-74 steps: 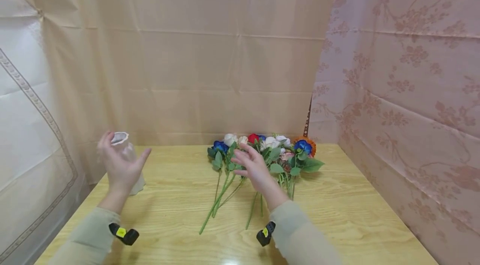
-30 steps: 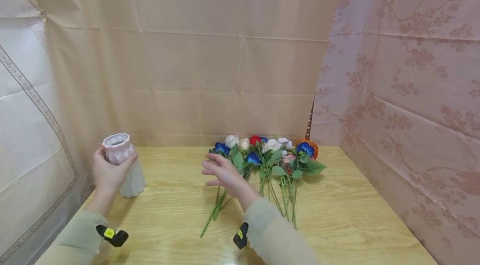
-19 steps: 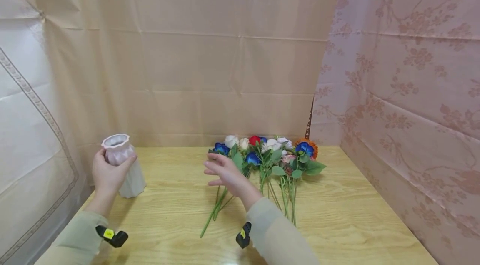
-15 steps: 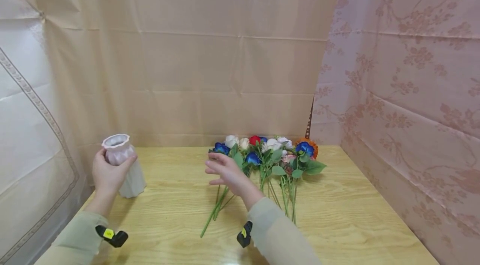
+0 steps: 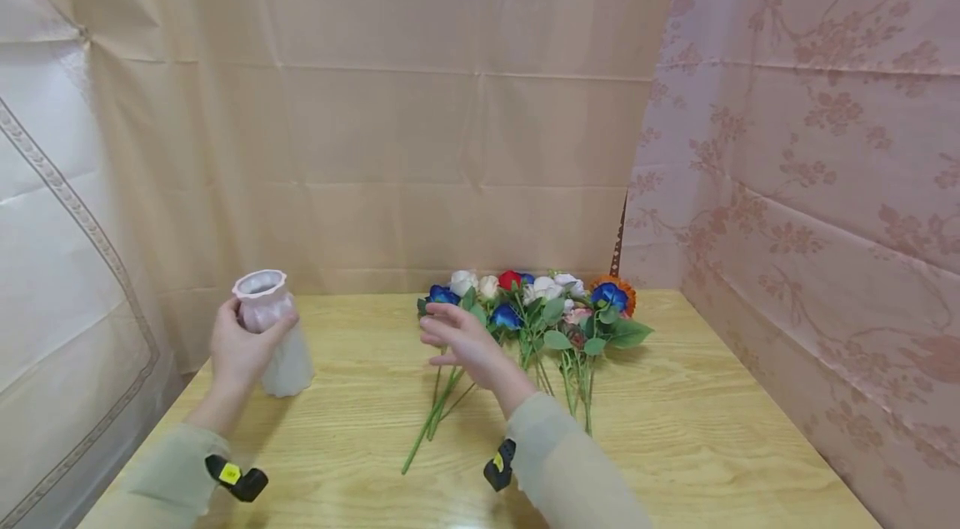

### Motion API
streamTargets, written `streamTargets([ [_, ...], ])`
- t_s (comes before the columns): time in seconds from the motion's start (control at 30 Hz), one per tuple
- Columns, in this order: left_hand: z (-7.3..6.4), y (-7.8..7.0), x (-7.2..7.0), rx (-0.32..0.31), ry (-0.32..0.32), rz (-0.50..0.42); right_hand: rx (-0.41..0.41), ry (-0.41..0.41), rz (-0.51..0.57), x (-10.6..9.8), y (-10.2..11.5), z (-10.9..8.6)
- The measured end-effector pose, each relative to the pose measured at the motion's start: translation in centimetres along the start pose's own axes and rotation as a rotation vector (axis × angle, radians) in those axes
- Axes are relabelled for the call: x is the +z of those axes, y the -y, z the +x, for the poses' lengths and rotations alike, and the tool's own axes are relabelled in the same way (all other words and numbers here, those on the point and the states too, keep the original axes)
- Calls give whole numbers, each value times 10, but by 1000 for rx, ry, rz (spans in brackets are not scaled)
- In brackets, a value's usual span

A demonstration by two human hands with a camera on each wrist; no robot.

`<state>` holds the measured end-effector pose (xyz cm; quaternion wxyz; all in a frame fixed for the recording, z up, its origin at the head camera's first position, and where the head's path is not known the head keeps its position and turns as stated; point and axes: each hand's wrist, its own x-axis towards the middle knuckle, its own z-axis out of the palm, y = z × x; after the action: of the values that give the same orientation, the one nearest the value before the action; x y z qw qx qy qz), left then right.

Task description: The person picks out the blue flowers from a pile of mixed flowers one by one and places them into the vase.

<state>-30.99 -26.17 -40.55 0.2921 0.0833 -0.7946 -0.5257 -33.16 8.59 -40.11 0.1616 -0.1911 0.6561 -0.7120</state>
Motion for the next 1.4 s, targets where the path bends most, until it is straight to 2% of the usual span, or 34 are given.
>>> streamTargets([
  [0.3,-7,-5,19,46,57,-6,13,-27,8,-20,3,-8],
  [0.6,-18,-17,34,36,147,-18,-14,-11,-15,-39,6,-20],
  [0.9,-29,-27,50,90,234,-54,-9,-5,-29,-60,3,-32],
  [1.4,-44,-38,75,85,359,-80,5,-62,-24,-81,8,-50],
])
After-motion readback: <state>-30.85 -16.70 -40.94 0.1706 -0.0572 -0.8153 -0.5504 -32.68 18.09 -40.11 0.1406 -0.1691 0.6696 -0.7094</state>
